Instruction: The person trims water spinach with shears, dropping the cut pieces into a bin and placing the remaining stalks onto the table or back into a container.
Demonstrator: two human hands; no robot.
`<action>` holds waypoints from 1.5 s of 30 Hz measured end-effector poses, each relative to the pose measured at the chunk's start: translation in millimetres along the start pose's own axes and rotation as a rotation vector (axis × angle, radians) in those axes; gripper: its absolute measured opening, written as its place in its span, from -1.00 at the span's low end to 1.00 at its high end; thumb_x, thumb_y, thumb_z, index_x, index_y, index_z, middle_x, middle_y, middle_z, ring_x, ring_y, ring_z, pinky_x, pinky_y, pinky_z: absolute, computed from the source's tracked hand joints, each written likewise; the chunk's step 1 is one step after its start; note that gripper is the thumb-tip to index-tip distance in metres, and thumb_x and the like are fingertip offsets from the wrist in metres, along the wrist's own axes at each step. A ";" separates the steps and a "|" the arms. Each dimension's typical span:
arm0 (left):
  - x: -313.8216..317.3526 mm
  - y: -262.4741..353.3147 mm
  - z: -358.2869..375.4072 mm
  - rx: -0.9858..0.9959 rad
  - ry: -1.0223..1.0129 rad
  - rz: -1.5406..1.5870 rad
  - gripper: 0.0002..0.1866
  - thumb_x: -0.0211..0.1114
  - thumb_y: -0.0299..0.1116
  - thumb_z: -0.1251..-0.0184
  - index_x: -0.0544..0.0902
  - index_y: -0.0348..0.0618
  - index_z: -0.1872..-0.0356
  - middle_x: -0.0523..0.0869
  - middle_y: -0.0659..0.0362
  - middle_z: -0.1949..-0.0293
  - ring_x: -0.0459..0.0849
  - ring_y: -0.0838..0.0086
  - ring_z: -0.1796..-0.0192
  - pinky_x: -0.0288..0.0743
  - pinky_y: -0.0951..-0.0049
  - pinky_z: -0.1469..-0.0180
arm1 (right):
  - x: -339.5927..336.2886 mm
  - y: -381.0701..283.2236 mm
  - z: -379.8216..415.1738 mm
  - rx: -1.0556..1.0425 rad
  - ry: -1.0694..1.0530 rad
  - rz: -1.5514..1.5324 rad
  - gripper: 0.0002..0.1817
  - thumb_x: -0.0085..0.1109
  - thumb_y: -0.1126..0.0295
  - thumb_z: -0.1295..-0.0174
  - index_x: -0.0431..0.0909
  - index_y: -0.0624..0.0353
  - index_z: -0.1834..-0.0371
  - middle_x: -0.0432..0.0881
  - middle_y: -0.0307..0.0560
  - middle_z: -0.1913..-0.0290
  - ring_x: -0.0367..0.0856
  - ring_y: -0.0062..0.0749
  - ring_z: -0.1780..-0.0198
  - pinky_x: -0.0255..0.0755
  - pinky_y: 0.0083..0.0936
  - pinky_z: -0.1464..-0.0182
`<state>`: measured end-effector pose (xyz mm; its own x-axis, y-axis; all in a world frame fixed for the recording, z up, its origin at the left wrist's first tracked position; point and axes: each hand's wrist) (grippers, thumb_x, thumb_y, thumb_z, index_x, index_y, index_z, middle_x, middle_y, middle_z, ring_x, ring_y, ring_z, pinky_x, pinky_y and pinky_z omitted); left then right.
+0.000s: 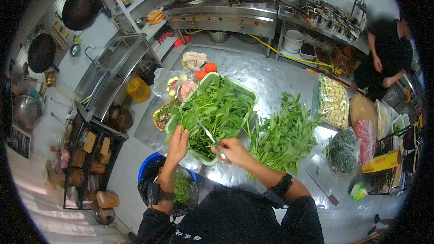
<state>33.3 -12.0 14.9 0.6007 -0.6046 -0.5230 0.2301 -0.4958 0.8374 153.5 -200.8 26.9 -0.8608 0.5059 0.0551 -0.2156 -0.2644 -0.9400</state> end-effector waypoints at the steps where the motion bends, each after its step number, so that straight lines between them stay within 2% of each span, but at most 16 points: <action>1: -2.0 -9.9 2.0 -0.017 0.002 0.014 -0.79 0.01 -0.31 -0.39 0.41 -0.27 0.16 0.50 -0.01 0.55 0.51 0.21 0.49 0.35 0.34 0.41 | -2.4 0.3 -0.4 -0.023 0.031 -0.085 -0.69 0.23 0.18 -0.16 0.57 0.26 0.44 0.54 -0.18 0.62 0.47 -0.58 0.69 0.25 -0.66 0.68; 4: -22.6 -42.0 18.6 -0.131 -0.005 0.297 -0.77 0.01 -0.28 -0.42 0.43 -0.20 0.06 0.41 0.32 0.54 0.34 0.69 0.58 0.23 0.63 0.56 | -16.5 -0.3 -6.4 0.006 0.050 -0.134 -0.72 0.21 0.22 -0.18 0.54 0.26 0.39 0.54 -0.13 0.60 0.46 -0.59 0.68 0.25 -0.69 0.68; 8: -68.5 -69.3 73.1 -0.314 0.146 0.584 -0.77 -0.04 -0.25 -0.46 0.37 -0.11 0.00 0.39 0.37 0.52 0.34 0.71 0.59 0.25 0.67 0.58 | -28.2 -1.2 -0.5 -0.038 0.140 -0.189 -0.71 0.15 0.20 -0.21 0.47 0.22 0.46 0.54 -0.16 0.59 0.44 -0.63 0.68 0.25 -0.70 0.69; 10: -78.4 -76.6 100.8 -0.464 0.409 0.548 -0.83 -0.06 -0.27 -0.45 0.40 -0.09 0.09 0.44 0.39 0.39 0.35 0.77 0.46 0.22 0.71 0.51 | -32.4 6.6 -0.8 -0.048 0.182 -0.198 -0.71 0.15 0.19 -0.22 0.45 0.20 0.45 0.54 -0.15 0.59 0.43 -0.62 0.70 0.24 -0.70 0.70; 14: -109.7 -112.9 159.7 -0.530 0.417 0.510 -0.84 -0.07 -0.25 -0.45 0.40 -0.01 0.09 0.43 0.40 0.37 0.33 0.80 0.44 0.24 0.74 0.47 | -29.0 16.0 -1.4 -0.036 0.243 -0.245 -0.74 0.11 0.20 -0.25 0.41 0.16 0.42 0.55 -0.12 0.57 0.42 -0.60 0.71 0.22 -0.69 0.71; 15: -115.7 -135.1 176.7 -0.593 0.421 0.437 -0.76 -0.07 -0.25 -0.45 0.40 -0.13 0.01 0.53 0.24 0.22 0.53 0.58 0.24 0.44 0.56 0.34 | -26.7 17.4 -2.8 -0.057 0.230 -0.246 -0.74 0.09 0.21 -0.27 0.40 0.15 0.45 0.54 -0.09 0.57 0.42 -0.59 0.71 0.22 -0.68 0.71; 18: -127.4 -174.4 205.7 -0.696 0.261 -0.146 -0.66 0.01 -0.17 -0.40 0.43 -0.20 -0.01 0.56 0.06 0.06 0.60 0.24 0.17 0.47 0.41 0.17 | -16.8 17.4 -8.3 -0.049 0.269 -0.220 -0.71 0.09 0.18 -0.26 0.39 0.14 0.48 0.52 -0.07 0.58 0.39 -0.58 0.71 0.21 -0.67 0.71; 19: -128.4 -172.9 209.6 -0.660 0.219 -0.226 -0.56 0.12 -0.14 -0.30 0.44 -0.25 -0.06 0.52 -0.15 -0.05 0.56 -0.08 0.04 0.41 0.26 -0.02 | -14.5 16.6 -9.1 -0.047 0.266 -0.223 -0.71 0.10 0.18 -0.26 0.40 0.16 0.46 0.52 -0.08 0.58 0.40 -0.58 0.70 0.21 -0.68 0.70; 22: -124.2 -225.0 240.4 -0.536 0.127 -1.004 -0.54 0.17 -0.11 -0.23 0.45 -0.18 -0.07 0.62 -0.13 0.09 0.63 0.07 0.05 0.44 0.24 -0.02 | -10.4 14.3 -13.0 -0.063 0.273 -0.257 -0.71 0.10 0.17 -0.26 0.42 0.18 0.41 0.53 -0.10 0.56 0.42 -0.58 0.69 0.21 -0.69 0.68; 23: -122.7 -236.6 245.8 -0.561 0.175 -0.988 -0.54 0.18 -0.15 -0.19 0.46 -0.19 -0.06 0.59 -0.13 0.04 0.57 0.07 -0.03 0.43 0.20 -0.02 | -9.9 14.2 -13.7 -0.076 0.270 -0.279 -0.71 0.11 0.17 -0.26 0.41 0.18 0.41 0.53 -0.10 0.56 0.42 -0.58 0.69 0.21 -0.69 0.69; 26: -146.2 -256.0 238.1 -0.817 -0.092 -0.583 -0.54 0.17 -0.24 -0.16 0.45 -0.17 -0.09 0.44 -0.06 -0.17 0.43 -0.06 -0.13 0.41 0.09 0.00 | -7.2 13.4 -9.8 -0.082 0.302 -0.301 -0.71 0.11 0.17 -0.26 0.41 0.17 0.43 0.53 -0.09 0.56 0.42 -0.57 0.70 0.22 -0.68 0.69; 31: -122.4 -224.1 197.3 -0.498 0.375 -0.880 -0.83 0.16 -0.45 -0.08 0.58 -0.20 0.28 0.59 0.02 0.47 0.59 0.07 0.32 0.46 0.12 0.18 | -4.5 19.9 6.0 -0.076 0.387 -0.268 -0.71 0.11 0.17 -0.26 0.42 0.17 0.44 0.53 -0.09 0.57 0.42 -0.58 0.71 0.24 -0.69 0.70; 34: -104.7 -231.6 170.3 -0.435 0.187 -0.531 -0.83 0.17 -0.46 -0.09 0.57 -0.21 0.27 0.61 0.00 0.41 0.61 0.09 0.31 0.48 0.18 0.21 | 0.1 23.0 16.8 -0.043 0.474 -0.282 -0.71 0.11 0.18 -0.26 0.43 0.18 0.44 0.53 -0.10 0.58 0.42 -0.58 0.71 0.24 -0.69 0.70; 38: -46.0 -189.7 126.1 -0.101 0.106 -0.045 -0.90 0.19 -0.48 -0.20 0.51 -0.24 0.30 0.60 0.19 0.49 0.61 0.49 0.38 0.47 0.45 0.37 | 6.0 27.8 34.8 -0.032 0.520 -0.293 -0.71 0.12 0.19 -0.25 0.44 0.19 0.45 0.53 -0.11 0.59 0.43 -0.57 0.70 0.25 -0.69 0.70; 42: 10.4 -133.0 99.0 -0.296 0.002 0.488 -0.79 0.20 -0.44 -0.26 0.44 -0.25 0.13 0.59 0.18 0.30 0.56 0.60 0.30 0.47 0.62 0.35 | 0.4 40.8 53.7 -0.004 0.519 -0.295 -0.72 0.12 0.20 -0.25 0.46 0.20 0.43 0.55 -0.09 0.57 0.44 -0.58 0.69 0.26 -0.70 0.68; 45: 33.3 -95.1 87.2 -0.291 0.020 0.443 -0.68 0.27 -0.49 -0.18 0.42 -0.29 0.06 0.57 0.19 0.33 0.56 0.61 0.32 0.49 0.60 0.40 | -15.1 53.7 66.3 0.004 0.498 -0.320 -0.73 0.13 0.20 -0.23 0.47 0.21 0.41 0.56 -0.11 0.57 0.44 -0.60 0.69 0.26 -0.69 0.68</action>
<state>-35.3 -39.3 -96.0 0.7024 -0.7034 -0.1086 0.1527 -0.0001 0.9883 124.4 -277.1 -2.1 -0.4331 0.8851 0.1706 -0.4315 -0.0374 -0.9013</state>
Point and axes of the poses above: each hand's wrist, its own z-axis away from the middle knuckle, its own x-axis out of the palm, y = z × x
